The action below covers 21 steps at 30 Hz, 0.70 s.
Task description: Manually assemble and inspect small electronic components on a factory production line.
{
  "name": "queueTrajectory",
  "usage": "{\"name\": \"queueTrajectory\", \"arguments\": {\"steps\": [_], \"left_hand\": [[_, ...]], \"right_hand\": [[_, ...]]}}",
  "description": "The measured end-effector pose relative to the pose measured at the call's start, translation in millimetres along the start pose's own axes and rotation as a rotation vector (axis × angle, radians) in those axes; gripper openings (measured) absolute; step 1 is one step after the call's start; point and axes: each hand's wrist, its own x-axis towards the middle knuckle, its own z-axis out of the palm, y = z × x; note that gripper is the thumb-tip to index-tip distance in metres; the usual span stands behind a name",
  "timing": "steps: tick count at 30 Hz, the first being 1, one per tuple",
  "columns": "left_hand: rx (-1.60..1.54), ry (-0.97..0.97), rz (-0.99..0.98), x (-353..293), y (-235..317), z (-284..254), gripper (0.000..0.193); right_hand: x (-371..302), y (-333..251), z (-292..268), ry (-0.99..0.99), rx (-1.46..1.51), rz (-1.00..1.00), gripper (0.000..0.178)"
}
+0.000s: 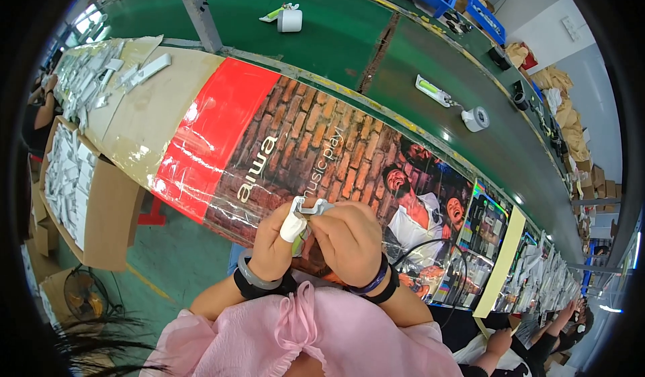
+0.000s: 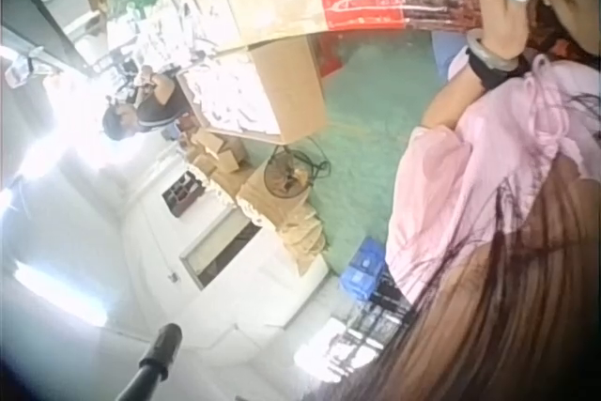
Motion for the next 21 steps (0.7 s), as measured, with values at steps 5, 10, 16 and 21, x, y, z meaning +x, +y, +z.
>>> {"name": "queueTrajectory", "arguments": {"steps": [5, 10, 16, 21], "left_hand": [[-0.248, -0.097, -0.108, 12.6, 13.3, -1.8, 0.049], [-0.241, -0.134, -0.153, 13.2, 12.1, -3.6, 0.077], [-0.297, -0.069, -0.243, 20.2, 25.1, -7.6, 0.041], [-0.281, -0.035, -0.270, 23.3, 25.3, -17.8, 0.033]], "right_hand": [[12.5, -1.6, -5.2, -0.051, 0.007, 0.100, 0.018], [18.2, 2.2, -7.4, -0.052, 0.083, 0.266, 0.020], [27.1, 11.5, -7.3, -0.179, -0.036, 0.016, 0.018], [35.4, 6.9, -5.4, -0.167, -0.027, -0.012, 0.023]]}}
